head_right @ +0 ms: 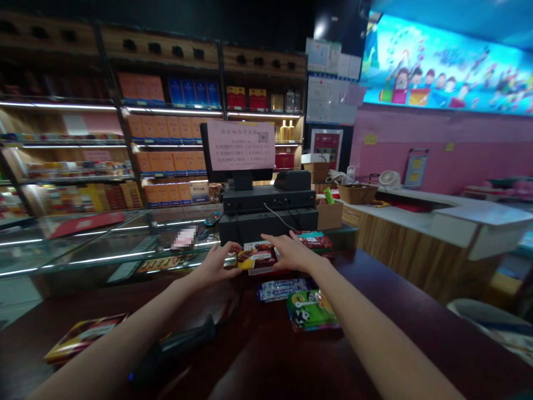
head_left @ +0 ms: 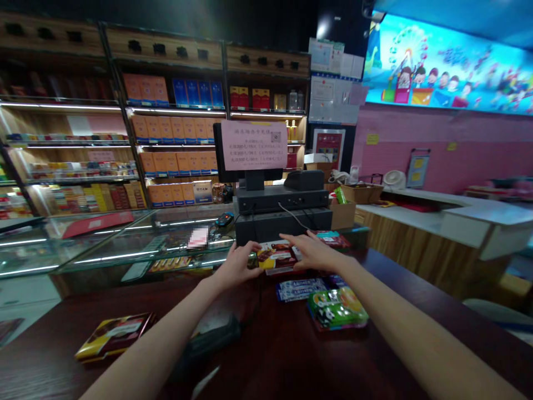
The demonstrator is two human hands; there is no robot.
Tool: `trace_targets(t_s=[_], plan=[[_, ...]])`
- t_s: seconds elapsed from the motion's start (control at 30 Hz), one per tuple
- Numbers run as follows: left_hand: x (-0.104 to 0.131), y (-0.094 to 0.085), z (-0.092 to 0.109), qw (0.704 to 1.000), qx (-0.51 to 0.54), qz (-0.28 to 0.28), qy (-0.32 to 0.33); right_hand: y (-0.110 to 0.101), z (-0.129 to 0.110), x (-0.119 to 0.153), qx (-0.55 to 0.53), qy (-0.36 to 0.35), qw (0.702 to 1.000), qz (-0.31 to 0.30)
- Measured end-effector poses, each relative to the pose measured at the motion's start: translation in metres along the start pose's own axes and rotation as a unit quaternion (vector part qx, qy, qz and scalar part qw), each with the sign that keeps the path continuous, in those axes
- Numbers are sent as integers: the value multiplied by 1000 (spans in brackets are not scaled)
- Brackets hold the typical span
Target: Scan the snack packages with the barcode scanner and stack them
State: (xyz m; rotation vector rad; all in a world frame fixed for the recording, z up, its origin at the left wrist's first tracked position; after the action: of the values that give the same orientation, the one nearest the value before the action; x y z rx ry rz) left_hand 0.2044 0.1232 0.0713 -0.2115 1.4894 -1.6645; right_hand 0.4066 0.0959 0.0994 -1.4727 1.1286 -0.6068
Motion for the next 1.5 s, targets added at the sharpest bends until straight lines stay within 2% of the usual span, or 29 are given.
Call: trace_targets(t_s=[0.13,0.3,0.4,0.53,0.73,0.97,1.17,1.3,1.4,1.5], plan=[[30,-22,-6,999,43,25,-8,7,-25,-1,-99,-2,995,13],[71,-39,-25,975,213,26,-52,34,-47,-9,-238,7,970,39],[95,-43,-41,945,309,26,-100,55,-61,-16,-323,25,945,47],[120,-48,-67,912,370,59,-166,75,-85,-26,-400,36,914,59],[147,-54,-105,878,406,136,-213,106,-110,-45,-545,77,834,36],[169,-62,-115,901,299,201,-241,144,-123,-50,-631,149,759,63],[179,-47,-132,901,272,211,-265,165,-128,-51,-673,211,706,58],[181,-43,-129,930,218,187,-228,170,-133,-49,-686,234,688,33],[181,-46,-117,964,127,157,-176,173,-138,-47,-680,245,691,15],[181,-51,-103,984,43,126,-118,175,-141,-46,-682,245,689,4]])
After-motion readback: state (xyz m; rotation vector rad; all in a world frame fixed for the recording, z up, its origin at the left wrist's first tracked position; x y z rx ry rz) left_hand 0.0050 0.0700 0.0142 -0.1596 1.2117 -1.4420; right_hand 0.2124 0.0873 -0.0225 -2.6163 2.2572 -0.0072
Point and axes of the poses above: each hand's wrist, its own x-axis away from the middle knuckle, its own y-axis out of the palm, z = x × y, the point moved 7 cm from there along -x, towards the middle knuckle, and after that the axes turned 5 degrees about -x, right-handed, at the moved point
